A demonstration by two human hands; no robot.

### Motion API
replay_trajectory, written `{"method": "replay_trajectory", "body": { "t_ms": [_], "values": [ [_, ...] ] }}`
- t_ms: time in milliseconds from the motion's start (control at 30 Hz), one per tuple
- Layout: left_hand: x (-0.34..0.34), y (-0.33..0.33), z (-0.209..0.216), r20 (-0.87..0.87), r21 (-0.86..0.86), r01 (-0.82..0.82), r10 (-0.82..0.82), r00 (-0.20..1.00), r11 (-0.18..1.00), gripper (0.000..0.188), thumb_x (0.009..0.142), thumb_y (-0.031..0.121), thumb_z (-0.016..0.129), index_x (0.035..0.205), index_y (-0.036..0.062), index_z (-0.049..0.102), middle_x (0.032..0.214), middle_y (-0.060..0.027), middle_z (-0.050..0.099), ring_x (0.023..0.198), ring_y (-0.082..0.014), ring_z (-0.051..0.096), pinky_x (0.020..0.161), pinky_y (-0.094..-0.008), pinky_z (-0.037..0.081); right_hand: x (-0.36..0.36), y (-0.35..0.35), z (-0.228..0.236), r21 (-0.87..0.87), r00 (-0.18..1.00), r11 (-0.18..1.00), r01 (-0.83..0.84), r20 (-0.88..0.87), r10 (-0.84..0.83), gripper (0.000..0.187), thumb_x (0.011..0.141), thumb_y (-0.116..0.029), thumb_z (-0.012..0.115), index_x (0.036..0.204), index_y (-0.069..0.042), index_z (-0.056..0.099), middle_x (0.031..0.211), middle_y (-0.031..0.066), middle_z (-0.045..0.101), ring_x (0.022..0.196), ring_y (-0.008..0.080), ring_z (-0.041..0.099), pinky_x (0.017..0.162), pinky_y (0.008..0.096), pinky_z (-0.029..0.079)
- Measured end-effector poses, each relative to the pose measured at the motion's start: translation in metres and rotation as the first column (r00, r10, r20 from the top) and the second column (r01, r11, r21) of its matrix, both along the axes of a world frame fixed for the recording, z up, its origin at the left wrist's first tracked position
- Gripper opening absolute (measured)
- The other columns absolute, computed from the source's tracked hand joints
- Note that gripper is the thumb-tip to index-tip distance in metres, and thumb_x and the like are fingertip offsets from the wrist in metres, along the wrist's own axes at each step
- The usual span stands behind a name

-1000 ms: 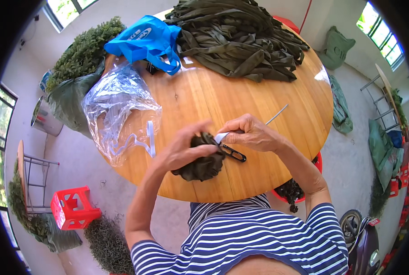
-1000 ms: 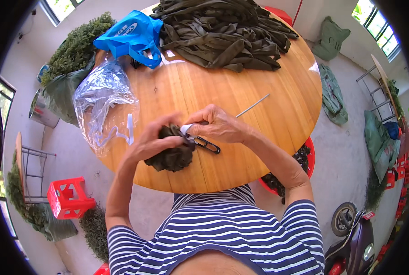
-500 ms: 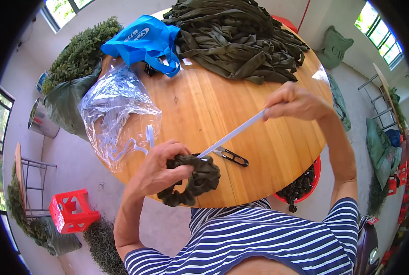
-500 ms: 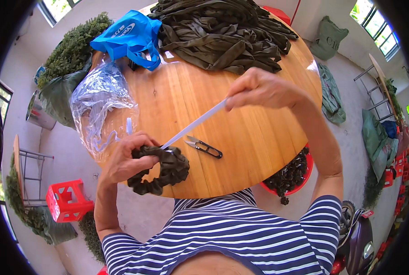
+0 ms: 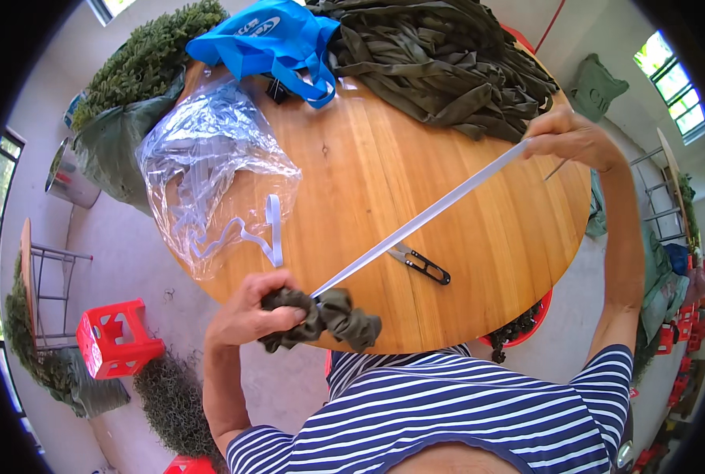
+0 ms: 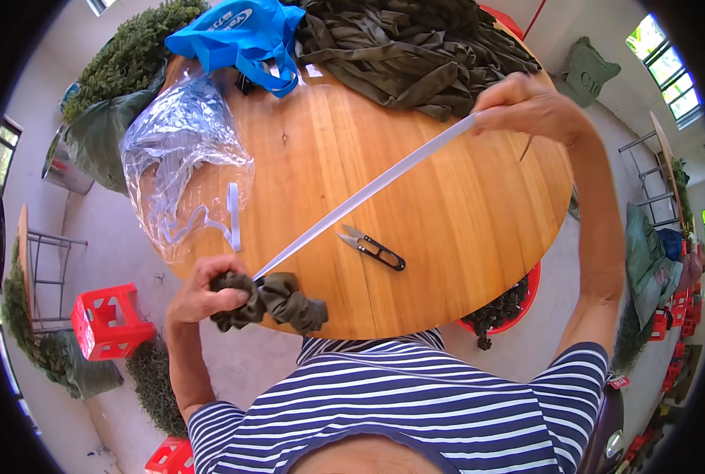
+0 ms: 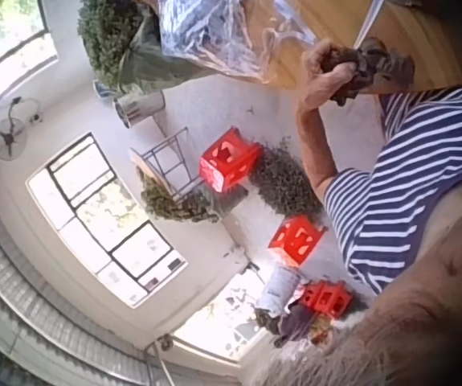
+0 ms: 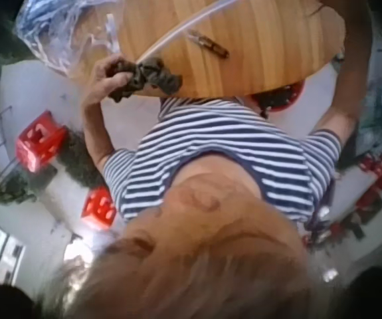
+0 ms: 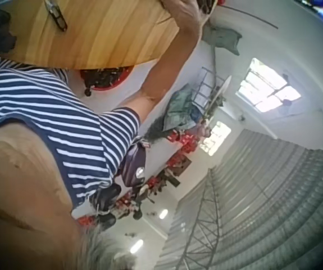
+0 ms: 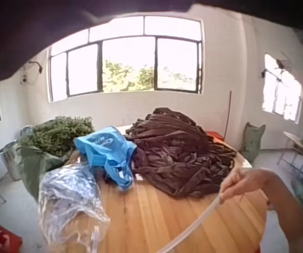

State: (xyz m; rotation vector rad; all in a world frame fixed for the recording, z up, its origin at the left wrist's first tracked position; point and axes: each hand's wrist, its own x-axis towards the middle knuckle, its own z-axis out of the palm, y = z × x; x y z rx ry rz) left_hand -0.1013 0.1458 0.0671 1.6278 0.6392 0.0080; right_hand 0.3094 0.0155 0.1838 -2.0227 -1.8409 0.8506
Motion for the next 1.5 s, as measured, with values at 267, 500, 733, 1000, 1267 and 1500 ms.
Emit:
{"method": "replay_trajectory", "body": {
  "t_ms": [267, 500, 733, 1000, 1267, 1500],
  "values": [
    [0.043, -0.012, -0.001, 0.110, -0.096, -0.009, 0.020, 0.994, 0.995, 0.025, 0.068, 0.007, 0.059, 0.092, 0.0000, 0.058, 0.070, 0.0008, 0.056, 0.062, -0.0045, 0.052, 0.056, -0.0189, 0.044, -0.057, 0.038, -0.079, -0.204, 0.951, 0.977, -0.058, -0.310, -0.009, 0.020, 0.080, -0.023, 0.058, 0.080, -0.005, 0.067, 0.057, -0.0056, 0.046, 0.053, 0.0029, 0.039, 0.046, 0.0202, 0.028],
    [0.046, -0.008, -0.004, 0.055, -0.110, -0.003, 0.009, 0.998, 0.994, 0.026, 0.068, 0.006, 0.060, 0.093, -0.0002, 0.060, 0.074, 0.0008, 0.058, 0.065, -0.0041, 0.054, 0.059, -0.0179, 0.045, -0.063, 0.047, -0.110, -0.352, 0.919, 0.934, -0.055, -0.383, -0.090, 0.028, 0.082, -0.028, 0.056, 0.092, -0.003, 0.063, 0.064, -0.0008, 0.052, 0.059, 0.0085, 0.048, 0.054, 0.0223, 0.040],
    [0.064, -0.010, -0.007, 0.094, -0.063, -0.005, 0.011, 0.995, 0.998, 0.024, 0.070, 0.008, 0.060, 0.093, -0.0001, 0.059, 0.073, 0.0000, 0.058, 0.066, -0.0058, 0.054, 0.060, -0.0197, 0.045, -0.126, 0.034, -0.126, 0.291, 0.920, 0.916, -0.277, -0.194, 0.340, 0.031, 0.079, -0.025, 0.059, 0.101, -0.003, 0.059, 0.088, 0.0106, 0.061, 0.088, 0.0265, 0.056, 0.082, 0.0353, 0.041],
    [0.063, -0.004, -0.023, 0.020, -0.068, -0.134, 0.135, 0.991, 0.989, 0.021, 0.073, 0.010, 0.062, 0.091, 0.0003, 0.059, 0.075, 0.0003, 0.057, 0.067, -0.0055, 0.053, 0.060, -0.0200, 0.044, -0.101, -0.005, -0.153, 0.574, 0.917, 0.771, 0.277, 0.081, -0.390, 0.025, 0.080, -0.023, 0.055, 0.099, -0.006, 0.059, 0.079, 0.0099, 0.062, 0.074, 0.0257, 0.058, 0.071, 0.0330, 0.044],
    [0.067, -0.001, -0.020, 0.043, 0.099, 0.027, -0.031, 0.999, 0.995, 0.018, 0.076, 0.003, 0.060, 0.093, -0.0005, 0.059, 0.075, -0.0006, 0.059, 0.066, -0.0061, 0.054, 0.059, -0.0192, 0.044, -0.055, -0.035, -0.169, 0.284, 0.903, 0.876, 0.389, 0.071, -0.424, 0.020, 0.081, -0.022, 0.057, 0.091, -0.005, 0.055, 0.074, 0.0109, 0.061, 0.072, 0.0288, 0.060, 0.065, 0.0379, 0.046],
    [0.092, 0.023, -0.014, -0.056, 0.253, 0.243, -0.237, 0.970, 0.936, 0.022, 0.072, 0.008, 0.061, 0.093, 0.0019, 0.062, 0.077, -0.0075, 0.056, 0.070, -0.0174, 0.055, 0.063, -0.0267, 0.044, -0.056, -0.063, -0.170, 0.521, 0.808, 0.661, 0.540, -0.103, -0.580, 0.020, 0.082, -0.016, 0.059, 0.096, -0.003, 0.054, 0.081, 0.0141, 0.064, 0.068, 0.0232, 0.064, 0.057, 0.0318, 0.049]
  ]
}}
